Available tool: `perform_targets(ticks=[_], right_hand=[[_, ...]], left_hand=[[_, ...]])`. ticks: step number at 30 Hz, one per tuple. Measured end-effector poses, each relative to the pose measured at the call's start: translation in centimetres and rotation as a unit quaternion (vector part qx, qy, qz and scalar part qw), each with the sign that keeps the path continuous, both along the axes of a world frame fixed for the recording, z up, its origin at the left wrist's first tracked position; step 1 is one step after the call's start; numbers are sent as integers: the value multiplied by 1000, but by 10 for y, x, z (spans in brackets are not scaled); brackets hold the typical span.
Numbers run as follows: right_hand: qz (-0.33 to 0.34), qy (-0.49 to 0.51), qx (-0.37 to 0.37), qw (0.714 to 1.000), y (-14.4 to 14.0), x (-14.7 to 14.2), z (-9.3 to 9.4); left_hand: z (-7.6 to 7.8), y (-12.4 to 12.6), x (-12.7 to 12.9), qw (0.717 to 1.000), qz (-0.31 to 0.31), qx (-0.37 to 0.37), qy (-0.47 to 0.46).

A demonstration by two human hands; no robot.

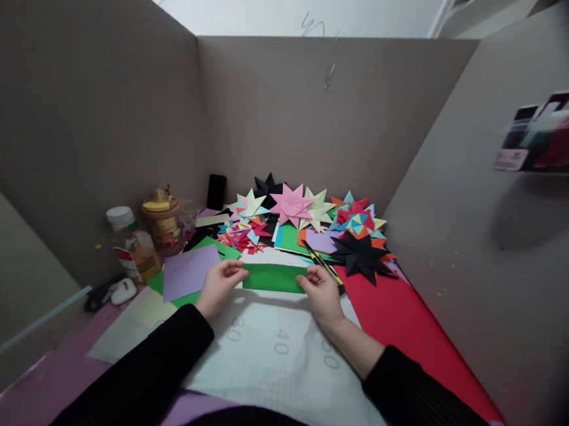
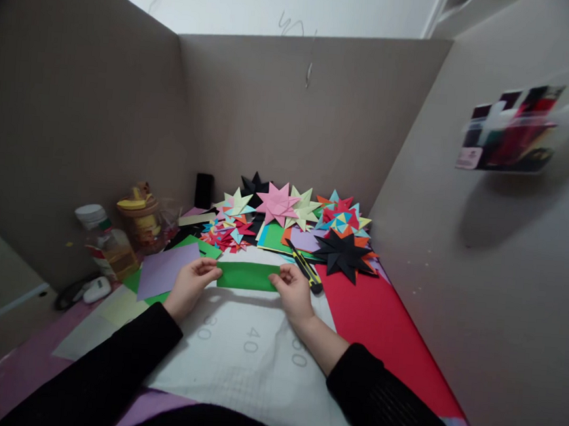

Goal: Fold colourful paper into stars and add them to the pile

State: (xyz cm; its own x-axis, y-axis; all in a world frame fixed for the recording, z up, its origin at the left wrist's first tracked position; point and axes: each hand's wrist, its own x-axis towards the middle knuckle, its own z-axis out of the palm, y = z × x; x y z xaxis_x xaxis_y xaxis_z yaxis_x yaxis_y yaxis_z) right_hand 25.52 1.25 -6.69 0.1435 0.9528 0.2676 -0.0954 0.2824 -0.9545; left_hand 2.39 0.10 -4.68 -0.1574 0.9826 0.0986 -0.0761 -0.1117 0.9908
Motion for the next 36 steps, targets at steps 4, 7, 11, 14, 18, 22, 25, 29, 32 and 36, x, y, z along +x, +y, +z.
perform_targets(ticks=[4, 7, 11, 14, 18, 22, 25, 29, 32, 36], right_hand=[[0, -4, 0, 1000, -1, 0, 2], [2, -6, -5, 1000, -1, 1, 2], [3, -4, -11, 1000, -2, 0, 4], [1, -10, -8, 1000, -3, 0, 4], [16, -30, -14, 999, 2, 2, 0], [79, -101, -45, 991, 9, 8, -6], [101, -216, -25, 971, 9, 10, -3], [107, -336, 5, 936, 9, 10, 8], [131, -361, -2, 923, 19, 8, 14], [127, -441, -40, 888, 40, 2, 13]], left_hand=[[0, -1, 0, 1000, 3, -4, 1], [1, -1, 0, 1000, 2, -10, 1], [-1, 0, -1, 1000, -3, -13, -1], [-2, 0, -1, 1000, -3, -12, -6], [-2, 1, -2, 999, 5, -28, -15], [-1, 6, -6, 997, -3, -66, -26], [-1, 9, -14, 992, -36, -123, -19], [4, 12, -29, 973, -102, -206, -11], [12, 17, -38, 965, -146, -215, 25], [20, 30, -38, 955, -130, -196, 179]])
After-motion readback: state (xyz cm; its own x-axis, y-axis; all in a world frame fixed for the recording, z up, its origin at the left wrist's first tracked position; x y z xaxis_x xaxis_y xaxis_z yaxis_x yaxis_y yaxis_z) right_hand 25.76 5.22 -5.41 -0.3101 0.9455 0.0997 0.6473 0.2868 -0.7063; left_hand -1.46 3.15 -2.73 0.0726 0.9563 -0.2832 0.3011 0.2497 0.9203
